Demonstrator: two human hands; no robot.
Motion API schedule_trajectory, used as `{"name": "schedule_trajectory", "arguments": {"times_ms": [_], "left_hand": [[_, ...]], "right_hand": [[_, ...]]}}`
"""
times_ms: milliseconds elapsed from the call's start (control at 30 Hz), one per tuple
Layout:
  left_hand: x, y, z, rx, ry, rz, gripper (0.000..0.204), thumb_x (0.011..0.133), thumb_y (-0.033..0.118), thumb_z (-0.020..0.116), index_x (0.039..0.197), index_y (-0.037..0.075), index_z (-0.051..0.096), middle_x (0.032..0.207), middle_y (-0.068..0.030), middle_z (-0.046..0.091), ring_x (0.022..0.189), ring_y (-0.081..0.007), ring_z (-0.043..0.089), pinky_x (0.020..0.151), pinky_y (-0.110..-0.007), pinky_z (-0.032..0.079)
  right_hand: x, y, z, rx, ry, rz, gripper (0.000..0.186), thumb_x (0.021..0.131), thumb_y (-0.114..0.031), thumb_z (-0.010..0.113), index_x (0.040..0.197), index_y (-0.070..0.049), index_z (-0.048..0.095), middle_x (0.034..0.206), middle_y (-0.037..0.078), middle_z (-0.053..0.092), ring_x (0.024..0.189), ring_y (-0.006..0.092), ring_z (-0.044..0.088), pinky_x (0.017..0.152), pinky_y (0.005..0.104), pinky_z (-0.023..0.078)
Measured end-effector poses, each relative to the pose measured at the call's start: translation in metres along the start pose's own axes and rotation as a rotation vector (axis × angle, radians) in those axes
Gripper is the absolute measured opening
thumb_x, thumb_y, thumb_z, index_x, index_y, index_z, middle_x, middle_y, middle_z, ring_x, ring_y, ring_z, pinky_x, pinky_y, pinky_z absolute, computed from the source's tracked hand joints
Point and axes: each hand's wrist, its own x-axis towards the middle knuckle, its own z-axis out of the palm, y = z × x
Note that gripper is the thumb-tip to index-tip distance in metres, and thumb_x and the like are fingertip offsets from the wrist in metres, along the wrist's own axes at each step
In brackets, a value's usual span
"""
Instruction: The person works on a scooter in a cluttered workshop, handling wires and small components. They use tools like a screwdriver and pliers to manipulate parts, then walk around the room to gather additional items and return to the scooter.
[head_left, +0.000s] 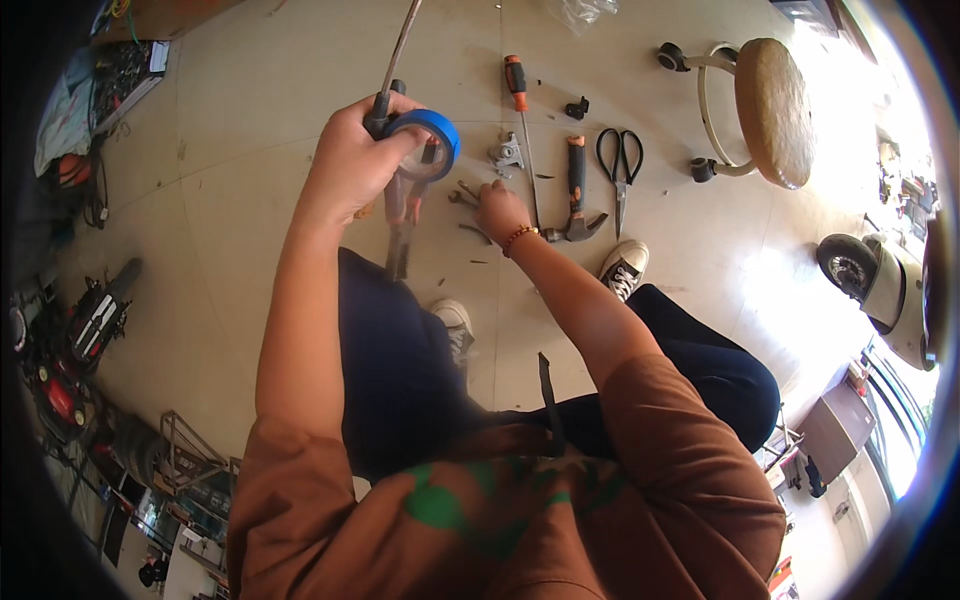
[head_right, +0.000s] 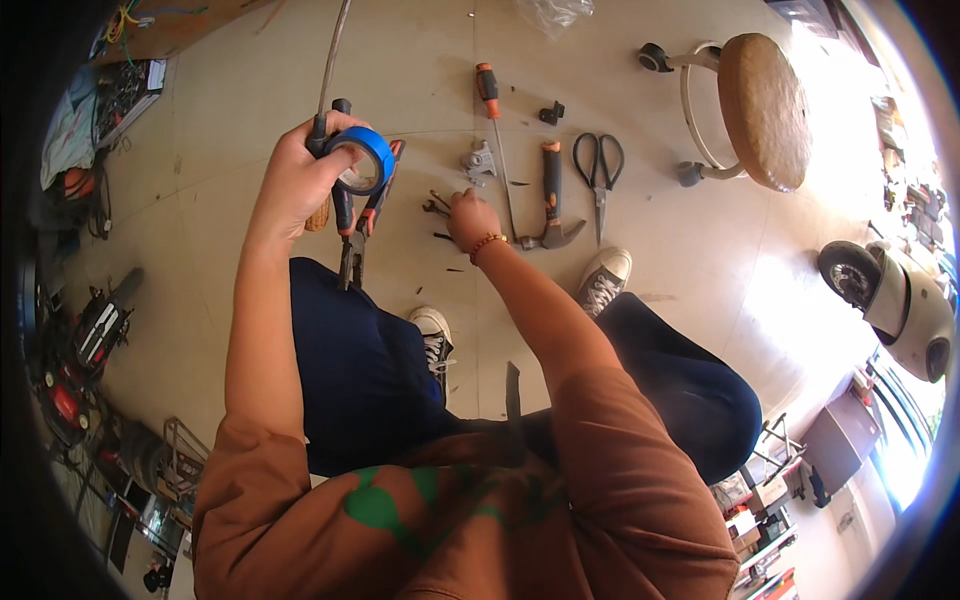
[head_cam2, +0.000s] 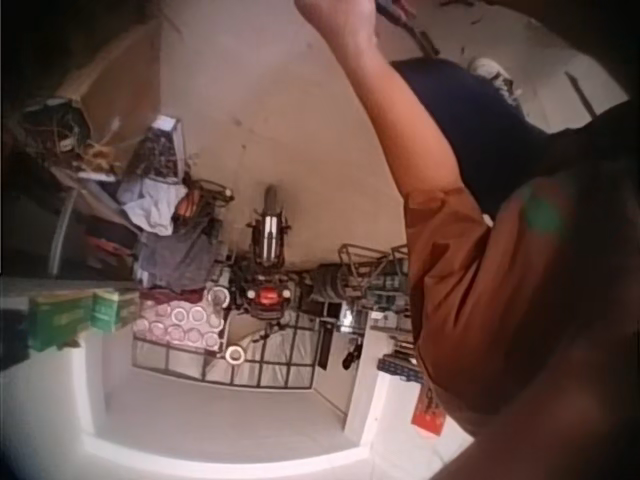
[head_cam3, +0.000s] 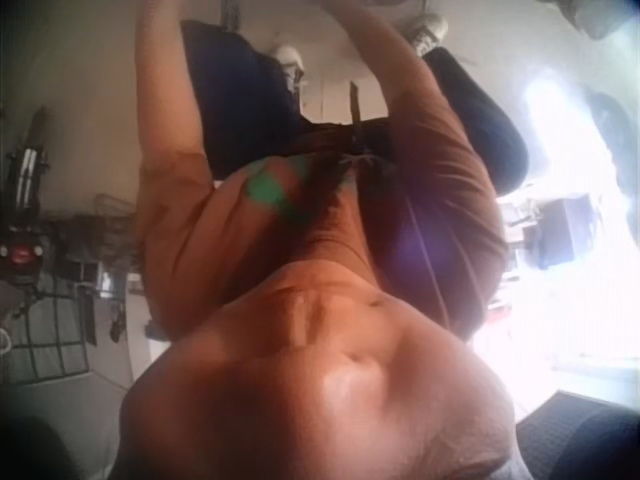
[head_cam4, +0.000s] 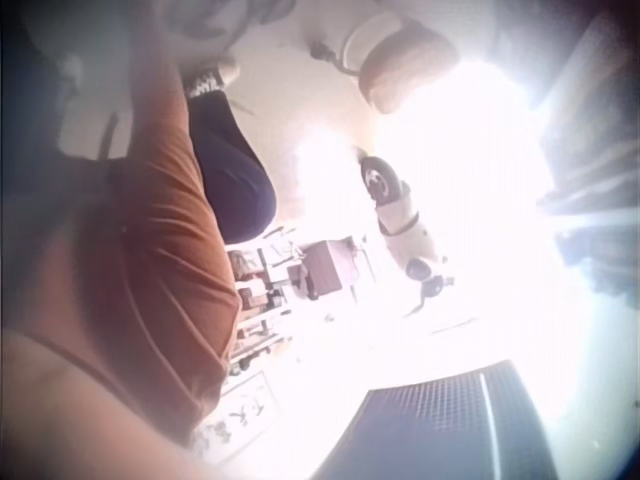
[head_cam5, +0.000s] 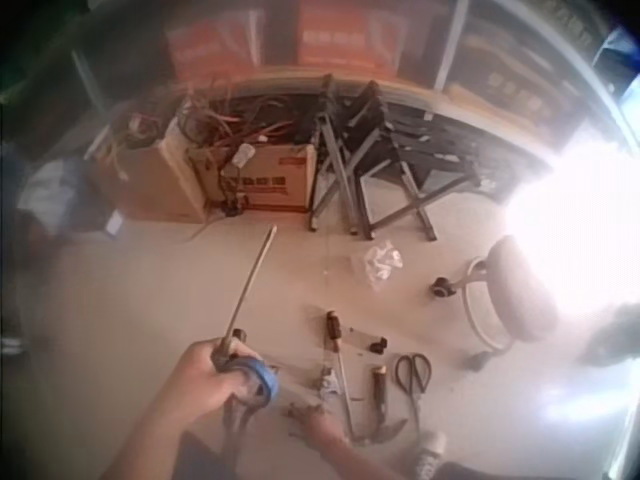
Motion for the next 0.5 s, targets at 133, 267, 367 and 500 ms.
{"name": "schedule_trajectory", "arguments": {"times_ms": [133, 267, 367, 500], "left_hand": [[-0.005, 0.017, 0.004, -0.048, -0.021, -0.098, 0.008, 0.084, 0.002, 0.061, 0.092, -0.001, 0.063, 0.073, -0.0071, 0.064, 0.052, -0.0167, 0.06, 0.042, -0.032, 0.048], [-0.006, 0.015, 0.005, -0.065, -0.031, -0.096, 0.01, 0.085, 0.0, 0.059, 0.094, -0.002, 0.063, 0.07, -0.009, 0.063, 0.043, -0.0193, 0.058, 0.036, -0.033, 0.046], [-0.007, 0.015, 0.005, -0.056, -0.038, -0.115, 0.012, 0.085, 0.0, 0.059, 0.096, -0.002, 0.063, 0.07, -0.0093, 0.063, 0.044, -0.0194, 0.058, 0.037, -0.033, 0.046], [-0.008, 0.013, 0.005, -0.053, -0.048, -0.137, 0.014, 0.085, 0.0, 0.059, 0.098, -0.001, 0.064, 0.072, -0.0091, 0.063, 0.044, -0.0188, 0.059, 0.036, -0.033, 0.045]], "right_hand": [[-0.007, 0.003, 0.02, -0.058, 0.067, -0.096, 0.013, 0.085, -0.008, 0.054, 0.095, -0.002, 0.06, 0.098, 0.018, 0.062, 0.086, 0.0312, 0.066, 0.072, 0.0418, 0.056], [-0.01, -0.008, 0.033, -0.106, 0.073, -0.106, 0.013, 0.085, -0.007, 0.054, 0.096, 0.0, 0.058, 0.096, 0.017, 0.062, 0.086, 0.0304, 0.067, 0.068, 0.0403, 0.057], [-0.006, -0.017, 0.032, -0.072, 0.016, -0.049, 0.014, 0.086, -0.007, 0.054, 0.096, 0.0, 0.058, 0.095, 0.017, 0.061, 0.086, 0.0308, 0.068, 0.067, 0.0402, 0.057], [-0.005, -0.007, 0.023, -0.001, 0.009, -0.122, 0.016, 0.084, -0.007, 0.056, 0.097, 0.002, 0.057, 0.095, 0.018, 0.06, 0.078, 0.034, 0.068, 0.068, 0.041, 0.057]]}}
